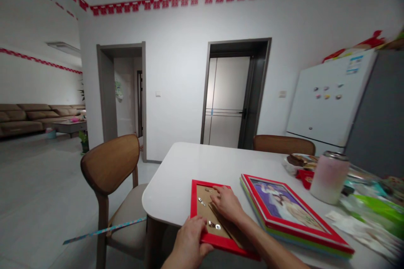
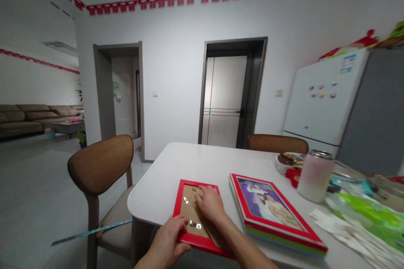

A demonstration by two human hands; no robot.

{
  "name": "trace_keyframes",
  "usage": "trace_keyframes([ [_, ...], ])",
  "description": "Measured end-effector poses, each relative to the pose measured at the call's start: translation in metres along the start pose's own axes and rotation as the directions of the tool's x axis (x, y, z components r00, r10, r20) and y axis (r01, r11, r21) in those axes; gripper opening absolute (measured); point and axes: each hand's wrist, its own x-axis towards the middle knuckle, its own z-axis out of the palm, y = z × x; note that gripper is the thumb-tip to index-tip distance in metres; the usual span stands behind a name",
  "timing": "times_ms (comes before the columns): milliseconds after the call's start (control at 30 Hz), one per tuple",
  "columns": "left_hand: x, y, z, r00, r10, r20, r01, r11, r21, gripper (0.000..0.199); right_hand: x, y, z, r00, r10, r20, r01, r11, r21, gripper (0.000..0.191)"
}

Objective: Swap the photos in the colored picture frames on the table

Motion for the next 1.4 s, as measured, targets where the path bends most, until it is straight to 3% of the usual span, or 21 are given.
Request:
trace_keyframes([
  [200,0.0,0.001,0.004,0.999,-0.008,-0.043,0.006,0.999,-0.039,0.053,-0.047,0.013,-0.021,0.986,-0.125,0.114,0.119,0.991,0.062,0.039],
  [300,-0.001,0.004,0.004,0.999,-0.028,-0.035,0.025,0.996,-0.081,0.052,-0.045,0.008,-0.029,0.989,-0.106,0.105,0.095,0.99,0.106,0.039],
  [400,0.002,0.008,0.002,0.995,-0.061,-0.081,0.044,0.978,-0.203,0.054,-0.036,-0.001,-0.044,0.988,-0.107,0.11,0.095,0.989,0.109,0.027],
  [533,0.018,0.008,-0.009,0.949,-0.205,-0.241,0.054,0.855,-0.515,0.041,-0.03,-0.026,-0.059,0.987,-0.138,0.08,0.126,0.983,0.134,0.024],
  [667,0.031,-0.014,-0.033,0.874,-0.41,-0.262,0.123,0.708,-0.695,0.03,-0.03,-0.036,-0.054,0.981,-0.195,0.002,0.187,0.941,0.282,0.036],
  [767,0.027,-0.042,-0.053,0.843,-0.472,-0.258,0.181,0.7,-0.69,0.03,-0.031,-0.011,-0.042,0.994,-0.1,-0.044,0.107,0.969,0.225,0.039],
  [933,0.016,-0.077,-0.066,0.812,-0.531,-0.241,0.298,0.733,-0.611,0.023,-0.035,0.04,-0.018,0.998,0.027,0.051,-0.023,0.997,-0.069,0.03],
  [1067,0.016,-0.088,-0.072,0.811,-0.519,-0.271,0.379,0.818,-0.433,0.028,-0.031,0.047,-0.007,0.992,0.108,0.063,-0.102,0.99,-0.094,0.036],
  [1167,0.015,-0.088,-0.081,0.818,-0.484,-0.31,0.42,0.872,-0.251,0.032,-0.027,0.043,-0.012,0.977,0.207,0.044,-0.209,0.977,0.047,0.044],
  [1233,0.014,-0.079,-0.084,0.826,-0.444,-0.346,0.418,0.896,-0.15,0.034,-0.027,0.037,-0.021,0.955,0.278,0.098,-0.295,0.909,0.295,0.053],
  [1267,0.014,-0.071,-0.083,0.833,-0.416,-0.364,0.404,0.908,-0.112,0.035,-0.028,0.034,-0.027,0.942,0.296,0.157,-0.335,0.832,0.442,0.058],
  [1333,0.015,-0.048,-0.074,0.855,-0.347,-0.385,0.352,0.934,-0.061,0.037,-0.031,0.027,-0.039,0.92,0.269,0.286,-0.393,0.616,0.683,0.065],
  [1400,0.02,-0.016,-0.056,0.893,-0.257,-0.37,0.259,0.965,-0.044,0.038,-0.035,0.019,-0.048,0.911,0.217,0.351,-0.412,0.426,0.805,0.069],
])
